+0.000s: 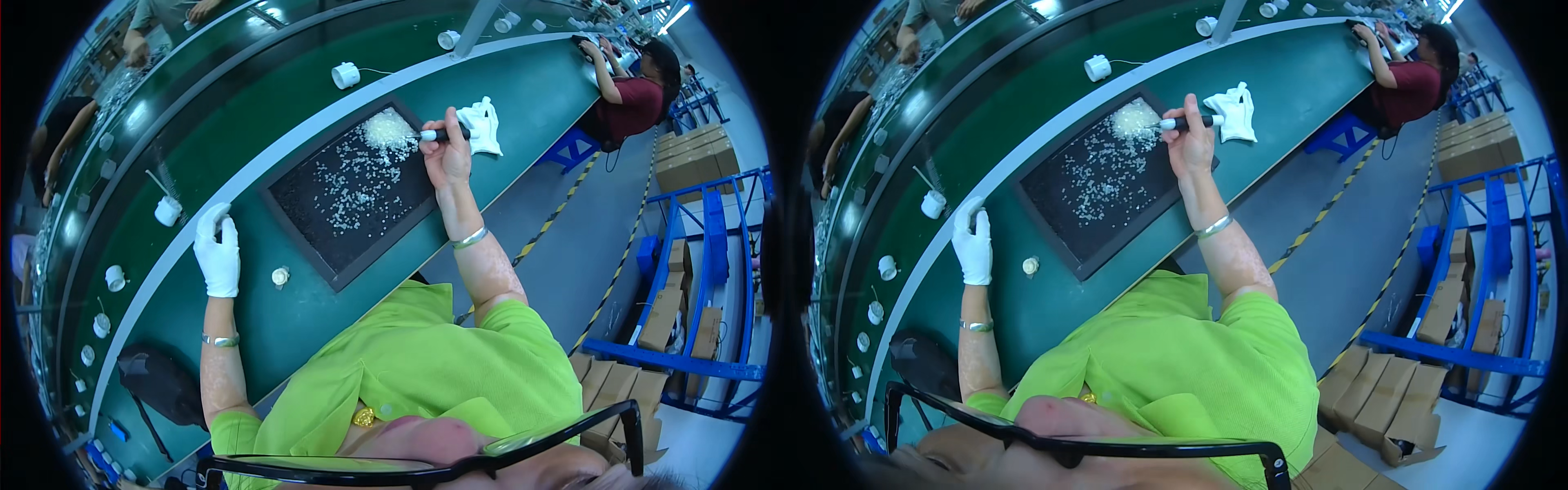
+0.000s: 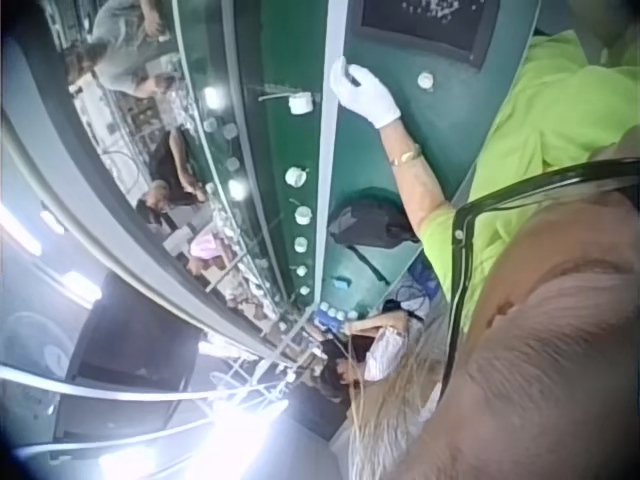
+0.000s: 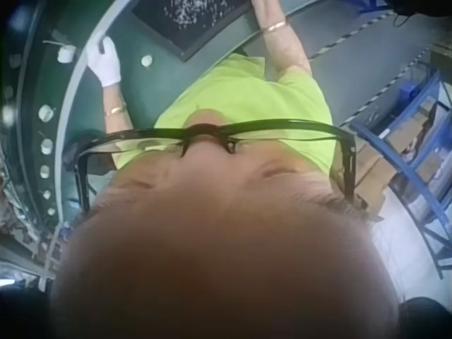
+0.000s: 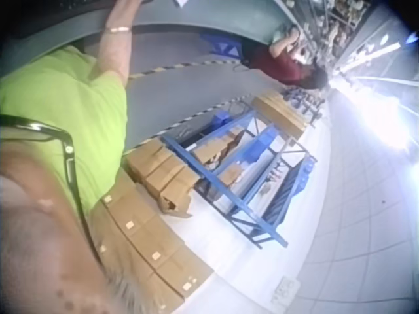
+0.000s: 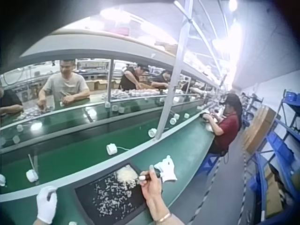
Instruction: Applying adhesive to small electronic components at a manual assembly station.
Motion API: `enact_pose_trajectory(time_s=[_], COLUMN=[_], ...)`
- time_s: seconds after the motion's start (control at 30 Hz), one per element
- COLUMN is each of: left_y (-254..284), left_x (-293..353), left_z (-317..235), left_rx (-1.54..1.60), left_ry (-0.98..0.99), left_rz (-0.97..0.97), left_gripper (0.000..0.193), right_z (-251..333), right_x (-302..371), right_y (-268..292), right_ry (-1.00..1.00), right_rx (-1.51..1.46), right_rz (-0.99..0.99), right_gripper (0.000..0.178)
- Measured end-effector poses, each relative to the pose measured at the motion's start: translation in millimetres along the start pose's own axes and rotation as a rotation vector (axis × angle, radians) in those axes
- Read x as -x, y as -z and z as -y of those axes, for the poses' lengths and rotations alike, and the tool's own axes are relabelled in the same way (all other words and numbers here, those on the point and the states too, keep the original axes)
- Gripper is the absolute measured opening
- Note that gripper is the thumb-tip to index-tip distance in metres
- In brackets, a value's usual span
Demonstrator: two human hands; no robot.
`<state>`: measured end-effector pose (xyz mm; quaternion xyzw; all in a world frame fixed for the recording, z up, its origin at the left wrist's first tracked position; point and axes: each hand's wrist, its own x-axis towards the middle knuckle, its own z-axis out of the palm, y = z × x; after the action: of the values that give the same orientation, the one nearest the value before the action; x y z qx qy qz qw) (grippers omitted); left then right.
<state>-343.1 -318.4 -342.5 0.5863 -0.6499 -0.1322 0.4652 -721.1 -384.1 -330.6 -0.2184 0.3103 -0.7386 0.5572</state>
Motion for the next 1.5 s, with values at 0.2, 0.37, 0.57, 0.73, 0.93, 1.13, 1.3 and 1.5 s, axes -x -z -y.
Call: enact_pose_trajectory(time_s=[0.2,0.37,0.57,0.73,0.93,1.13,1.3,1.5], left_y=[-22,-17,-14,-12,-12,-11,-12,-15], left_x=[-7,-4,-3,-3,-2,-2,0,2], left_z=[17,15,14,13,12,6,12,13], left_rx=[0.227,0.342,0.273,0.247,0.233,0.229,0.227,0.26], left_ry=[0.323,0.42,0.435,0.493,0.414,0.481,0.387,0.365], left_rz=[-0.056,-0.046,-0.027,0.003,0.015,0.022,0.031,0.015], left_gripper=[0.024,0.026,0.034,0.04,0.039,0.042,0.043,0.043], right_z=[-13,-9,-8,-9,-9,-8,-9,-9], right_x=[-18,-21,-21,-20,-19,-20,-21,-21], right_y=[1,15,17,14,11,12,13,14], right_ry=[-0.03,-0.09,-0.089,-0.1,-0.109,-0.096,-0.094,-0.082], right_rx=[-0.088,-0.272,-0.33,-0.312,-0.336,-0.342,-0.319,-0.303], right_rz=[0.041,0.075,0.131,0.033,0.043,0.041,0.045,0.054], right_gripper=[0.039,0.047,0.052,0.05,0.048,0.047,0.047,0.048])
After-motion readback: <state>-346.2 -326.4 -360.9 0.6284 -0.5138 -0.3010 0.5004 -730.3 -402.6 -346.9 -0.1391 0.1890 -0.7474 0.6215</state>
